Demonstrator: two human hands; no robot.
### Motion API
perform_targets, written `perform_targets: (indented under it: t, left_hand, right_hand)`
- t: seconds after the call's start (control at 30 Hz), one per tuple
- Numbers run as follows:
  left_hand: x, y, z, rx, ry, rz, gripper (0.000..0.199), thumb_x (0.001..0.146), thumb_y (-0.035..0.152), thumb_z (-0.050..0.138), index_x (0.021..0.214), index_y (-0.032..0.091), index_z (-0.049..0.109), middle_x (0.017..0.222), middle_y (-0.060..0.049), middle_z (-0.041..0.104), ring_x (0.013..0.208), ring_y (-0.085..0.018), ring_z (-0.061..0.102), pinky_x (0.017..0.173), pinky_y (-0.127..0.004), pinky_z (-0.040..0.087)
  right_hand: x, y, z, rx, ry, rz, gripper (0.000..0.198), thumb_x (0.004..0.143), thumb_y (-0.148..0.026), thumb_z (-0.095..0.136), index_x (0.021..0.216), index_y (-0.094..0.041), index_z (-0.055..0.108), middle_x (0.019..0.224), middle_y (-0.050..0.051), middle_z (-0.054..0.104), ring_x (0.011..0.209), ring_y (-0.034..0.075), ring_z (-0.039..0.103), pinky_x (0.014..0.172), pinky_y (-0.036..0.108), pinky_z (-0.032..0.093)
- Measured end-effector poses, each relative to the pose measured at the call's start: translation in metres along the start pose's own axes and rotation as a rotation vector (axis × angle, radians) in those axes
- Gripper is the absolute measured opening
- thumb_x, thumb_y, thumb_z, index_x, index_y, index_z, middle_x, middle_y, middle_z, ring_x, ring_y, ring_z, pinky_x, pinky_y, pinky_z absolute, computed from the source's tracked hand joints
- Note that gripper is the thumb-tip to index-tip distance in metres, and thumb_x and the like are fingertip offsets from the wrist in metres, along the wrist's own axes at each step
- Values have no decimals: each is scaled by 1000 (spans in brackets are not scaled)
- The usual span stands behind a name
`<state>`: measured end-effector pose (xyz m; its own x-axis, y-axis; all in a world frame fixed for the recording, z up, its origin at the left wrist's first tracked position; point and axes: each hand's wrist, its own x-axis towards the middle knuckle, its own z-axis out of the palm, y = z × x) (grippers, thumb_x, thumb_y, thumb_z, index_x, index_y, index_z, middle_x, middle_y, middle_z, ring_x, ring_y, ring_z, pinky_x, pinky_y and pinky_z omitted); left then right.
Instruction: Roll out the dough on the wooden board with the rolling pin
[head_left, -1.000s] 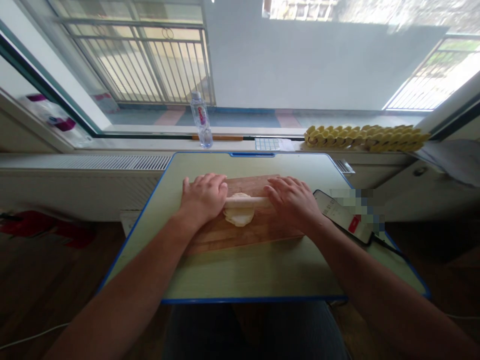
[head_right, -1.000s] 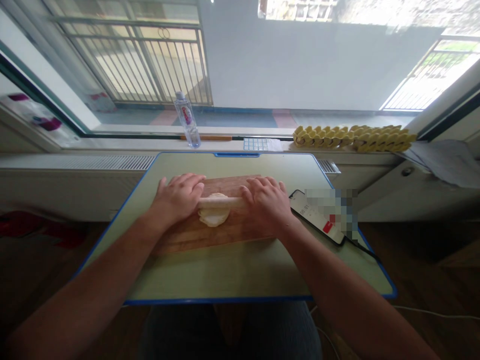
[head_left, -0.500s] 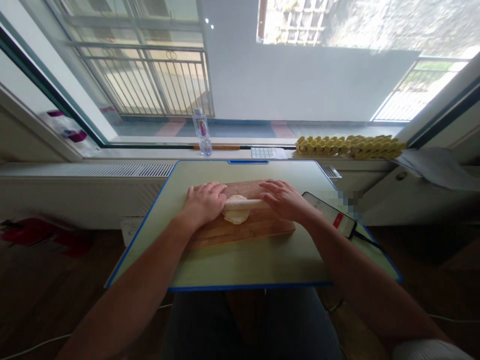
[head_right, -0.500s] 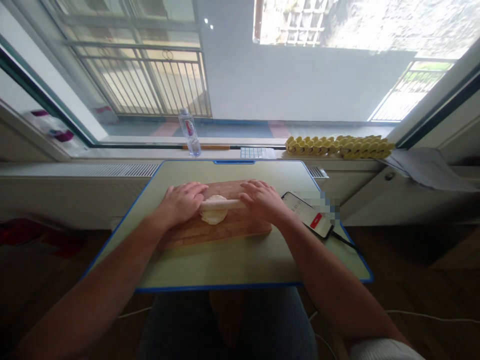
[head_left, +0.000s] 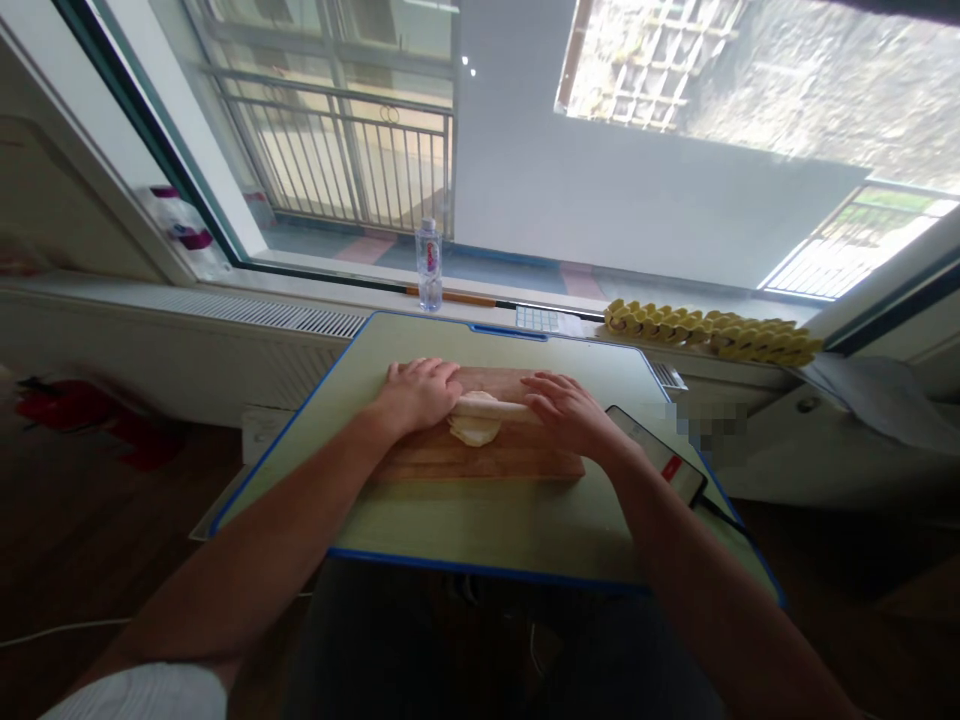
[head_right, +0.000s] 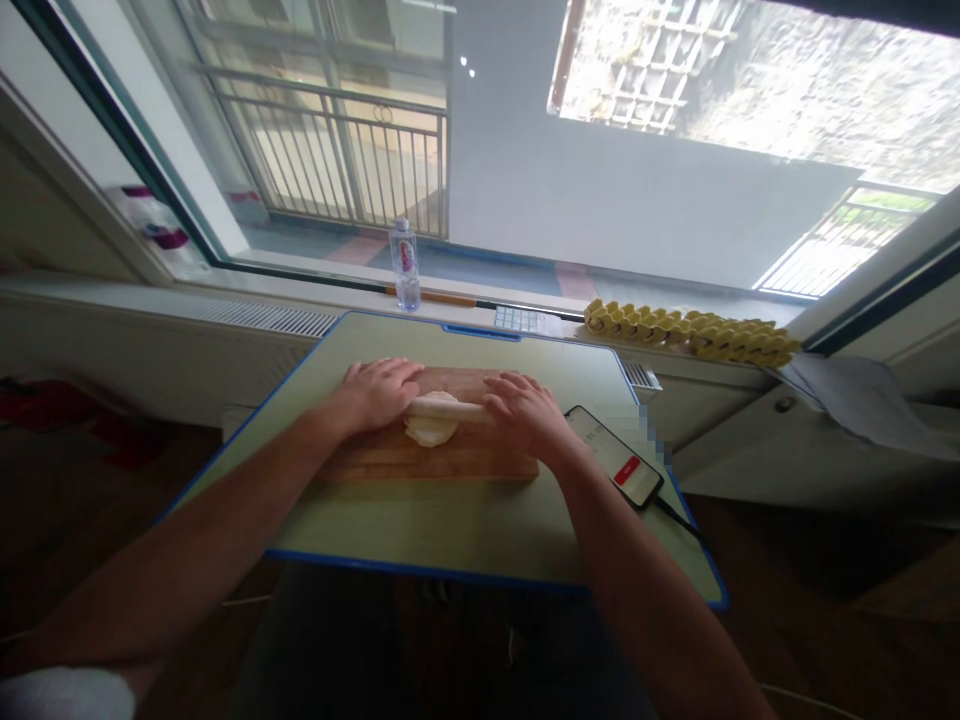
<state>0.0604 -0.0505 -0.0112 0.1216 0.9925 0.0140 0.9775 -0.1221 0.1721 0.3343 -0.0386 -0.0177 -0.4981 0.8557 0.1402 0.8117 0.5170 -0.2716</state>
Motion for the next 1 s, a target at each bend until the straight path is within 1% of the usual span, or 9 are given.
perform_targets:
  t: [0.1,0.23,0.33,0.47,0.57,0.67,0.83,0.93,1.0]
  left_hand:
    - [3,0,-2,-36,-65,-14,59,102,43,29,153,27,53,167,-8,46,154,-29,42,125,-59,29]
    - [-4,1,-4,-15,-71,25,59,102,39,28,155,25,51,168,-7,44,155,-28,40,126,-58,29]
    - [-21,5,-2,23,-67,68,58,102,34,30,154,25,53,167,-6,47,154,-26,41,126,-57,32]
    - [-46,11,4,57,-51,123,53,103,32,32,150,29,57,163,-4,52,152,-24,45,125,-53,35]
    - [-56,15,4,72,-44,158,51,104,31,33,148,31,58,162,-3,53,151,-24,47,124,-56,35]
    - [-60,17,4,80,-32,172,50,104,31,33,147,30,60,162,-5,54,150,-25,48,123,-60,35]
    - [-61,14,9,49,1,158,49,104,31,36,147,32,61,162,-5,53,151,-27,46,123,-60,34]
    - [-60,12,13,24,15,138,49,105,34,36,147,33,60,163,-5,52,151,-27,45,124,-60,33]
    - [-59,11,13,24,23,134,49,105,34,36,147,31,60,164,-6,51,151,-27,44,125,-60,32]
  right_hand:
    - [1,-3,-1,74,50,39,49,106,-37,39,147,-24,63,155,6,60,145,24,52,123,43,38]
    - [-5,-17,-7,169,31,108,49,103,-32,40,143,-23,66,153,5,62,139,22,58,118,36,42]
    - [-26,-29,-10,224,30,161,48,101,-32,44,141,-21,68,149,7,65,135,23,61,116,34,44]
    - [-66,-43,-7,294,82,175,45,101,-35,49,138,-23,71,143,7,69,132,24,63,116,36,44]
    - [-86,-53,-6,316,111,212,46,102,-36,47,138,-20,70,142,8,70,130,24,64,116,35,43]
    - [-94,-60,-4,296,119,239,46,102,-37,48,139,-18,69,144,11,68,133,26,62,117,38,41]
    - [-97,-62,5,183,120,222,44,106,-38,44,136,-21,71,146,10,67,137,27,59,118,41,39]
    - [-98,-65,5,66,84,198,42,107,-36,42,133,-22,72,146,9,67,137,27,58,116,40,40]
    - [-99,-69,1,-29,40,177,42,107,-33,41,131,-23,73,147,8,66,136,25,58,115,36,40]
